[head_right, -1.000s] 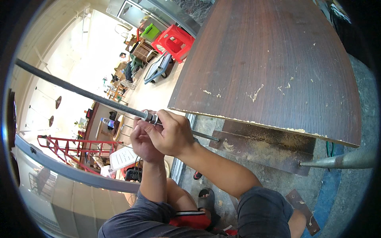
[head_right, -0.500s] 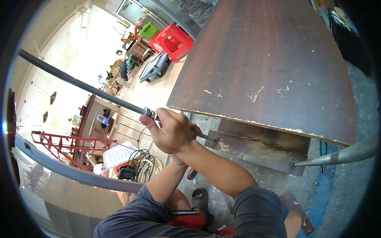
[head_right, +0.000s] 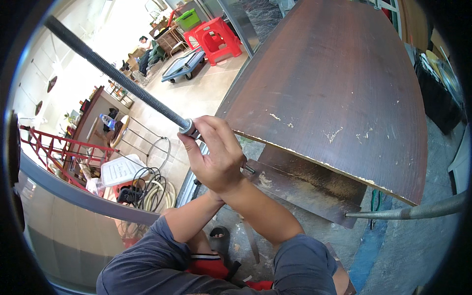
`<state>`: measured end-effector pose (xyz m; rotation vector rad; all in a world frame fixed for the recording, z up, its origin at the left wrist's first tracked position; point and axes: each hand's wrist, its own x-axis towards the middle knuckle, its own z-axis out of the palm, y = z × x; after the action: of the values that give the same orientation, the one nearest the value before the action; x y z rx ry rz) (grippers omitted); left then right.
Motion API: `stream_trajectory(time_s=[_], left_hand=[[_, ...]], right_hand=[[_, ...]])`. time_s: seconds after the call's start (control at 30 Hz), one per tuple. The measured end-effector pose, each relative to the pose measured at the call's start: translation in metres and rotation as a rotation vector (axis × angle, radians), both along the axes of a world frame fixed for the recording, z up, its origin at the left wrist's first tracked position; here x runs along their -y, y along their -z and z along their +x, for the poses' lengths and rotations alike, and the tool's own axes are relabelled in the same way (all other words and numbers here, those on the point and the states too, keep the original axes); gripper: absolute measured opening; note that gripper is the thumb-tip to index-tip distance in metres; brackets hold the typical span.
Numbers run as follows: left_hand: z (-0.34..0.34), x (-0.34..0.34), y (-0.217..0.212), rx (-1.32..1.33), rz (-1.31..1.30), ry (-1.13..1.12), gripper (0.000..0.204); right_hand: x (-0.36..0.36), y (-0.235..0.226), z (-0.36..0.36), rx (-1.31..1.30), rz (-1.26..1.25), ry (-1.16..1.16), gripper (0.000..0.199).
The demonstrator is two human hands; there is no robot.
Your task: The person assembles a wooden furniture piece by inserting long metal threaded rods into pre-drilled holes and securing them with washers and nuts by hand.
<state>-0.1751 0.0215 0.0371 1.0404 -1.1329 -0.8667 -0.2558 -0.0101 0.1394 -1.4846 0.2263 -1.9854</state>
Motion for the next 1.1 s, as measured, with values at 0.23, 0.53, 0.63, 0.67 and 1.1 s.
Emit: stream_trajectory(time_s=[0.23, 0.53, 0.63, 0.67, 1.1], left_hand=[[-0.001, 0.000, 0.000, -0.024, -0.018, -0.016, 0.043], [-0.002, -0.003, -0.015, -0.018, -0.027, -0.024, 0.046], [0.002, -0.002, -0.028, 0.021, -0.018, -0.059, 0.047], [-0.001, 0.000, -0.033, 0.021, -0.026, -0.063, 0.048], [-0.006, -0.033, -0.109, 0.122, -0.126, -0.349, 0.053]], right_hand=[[-0.002, 0.001, -0.004, -0.070, 0.030, -0.228, 0.032], [-0.007, 0.012, 0.013, 0.051, 0.152, -0.348, 0.027], [-0.015, 0.007, 0.022, 0.245, 0.251, -0.407, 0.031], [-0.016, 0.005, 0.022, 0.325, 0.283, -0.390, 0.034], [-0.002, -0.004, 0.001, -0.008, 0.196, -0.431, 0.018]])
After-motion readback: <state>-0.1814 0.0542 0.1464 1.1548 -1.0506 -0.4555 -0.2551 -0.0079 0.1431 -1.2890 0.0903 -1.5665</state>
